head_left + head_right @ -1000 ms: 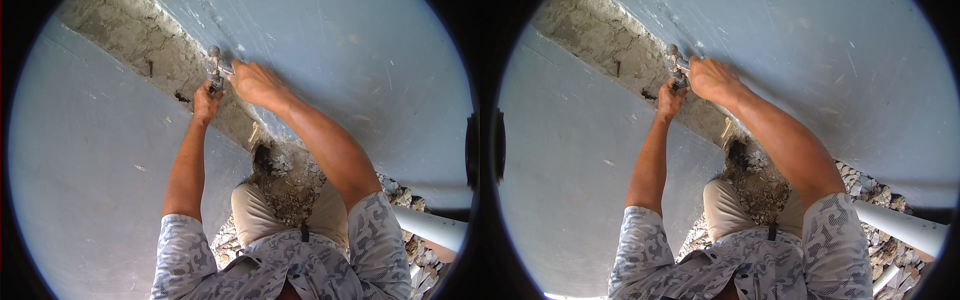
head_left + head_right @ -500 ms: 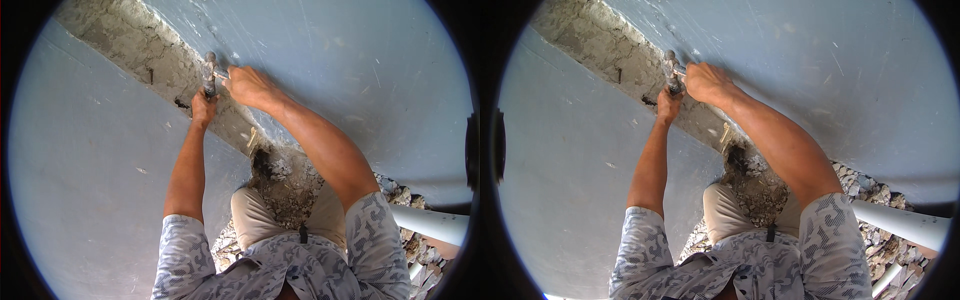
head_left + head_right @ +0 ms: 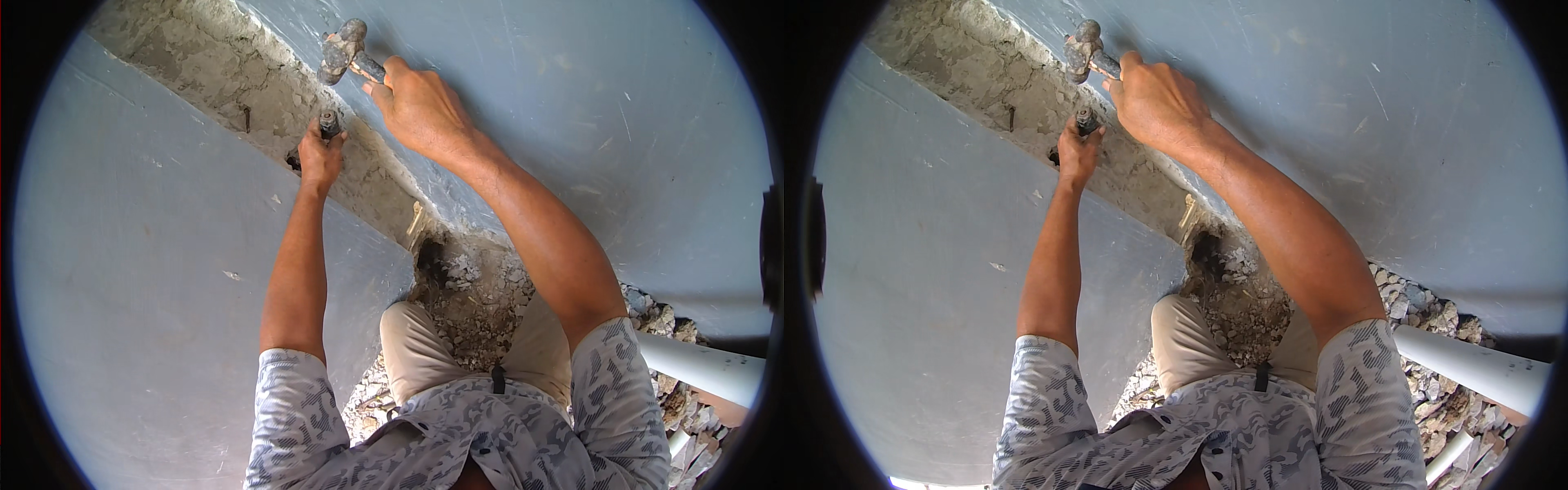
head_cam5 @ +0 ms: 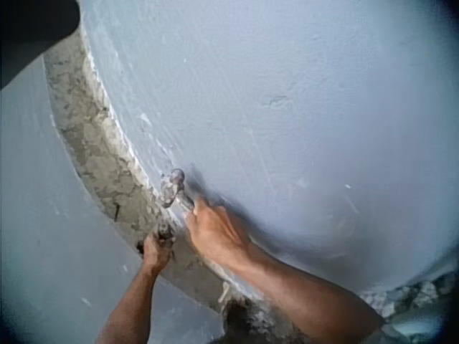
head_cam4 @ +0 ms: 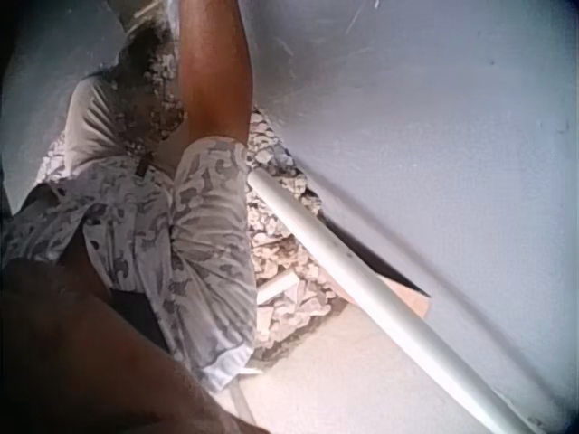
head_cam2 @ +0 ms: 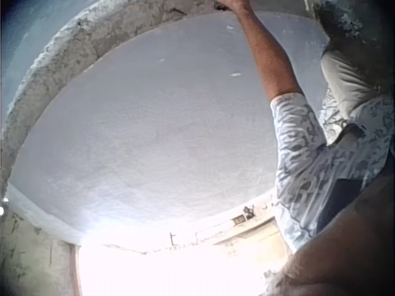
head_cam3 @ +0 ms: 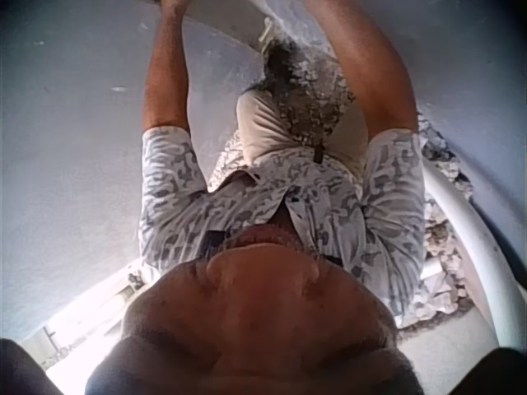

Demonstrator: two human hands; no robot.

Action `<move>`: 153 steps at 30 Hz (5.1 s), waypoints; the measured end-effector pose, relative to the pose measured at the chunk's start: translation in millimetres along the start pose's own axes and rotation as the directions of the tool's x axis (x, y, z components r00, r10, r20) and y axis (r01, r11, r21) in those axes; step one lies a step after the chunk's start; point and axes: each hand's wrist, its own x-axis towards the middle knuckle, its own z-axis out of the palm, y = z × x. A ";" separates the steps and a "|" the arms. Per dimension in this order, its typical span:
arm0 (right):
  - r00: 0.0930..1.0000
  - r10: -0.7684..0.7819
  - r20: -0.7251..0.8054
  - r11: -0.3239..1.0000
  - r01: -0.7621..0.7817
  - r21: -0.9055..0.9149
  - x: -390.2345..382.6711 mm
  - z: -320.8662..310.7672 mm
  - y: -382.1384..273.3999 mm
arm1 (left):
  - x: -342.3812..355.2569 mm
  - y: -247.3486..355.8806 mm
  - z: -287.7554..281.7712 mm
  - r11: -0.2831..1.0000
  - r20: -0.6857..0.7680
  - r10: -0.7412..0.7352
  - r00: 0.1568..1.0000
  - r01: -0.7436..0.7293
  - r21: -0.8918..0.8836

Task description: Using a hammer and chisel to chip away concrete and expose or repair a white drainage pipe.

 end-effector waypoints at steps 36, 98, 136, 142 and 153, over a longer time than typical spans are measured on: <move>0.987 0.123 0.105 0.992 -0.125 0.020 -9.7 13.7 11.9 | -4.2 20.9 -8.9 0.974 0.160 -0.102 0.982 0.066 0.217; 0.974 0.143 0.175 0.989 -0.148 0.016 -6.3 41.0 15.0 | -40.9 0.6 22.5 0.920 -0.062 -0.304 0.951 0.310 0.240; 0.950 0.220 0.220 0.969 -0.239 0.065 -5.8 34.9 12.9 | -50.9 -11.4 35.9 0.888 0.072 -0.344 0.936 0.300 0.349; 0.976 0.175 0.127 0.985 -0.174 -0.023 -13.2 90.2 72.5 | -49.2 -4.6 52.0 0.910 0.092 -0.317 0.944 0.275 0.311; 0.989 0.145 0.026 0.987 -0.147 0.061 -9.9 46.2 18.0 | -53.9 -8.2 40.8 0.885 0.037 -0.380 0.924 0.352 0.305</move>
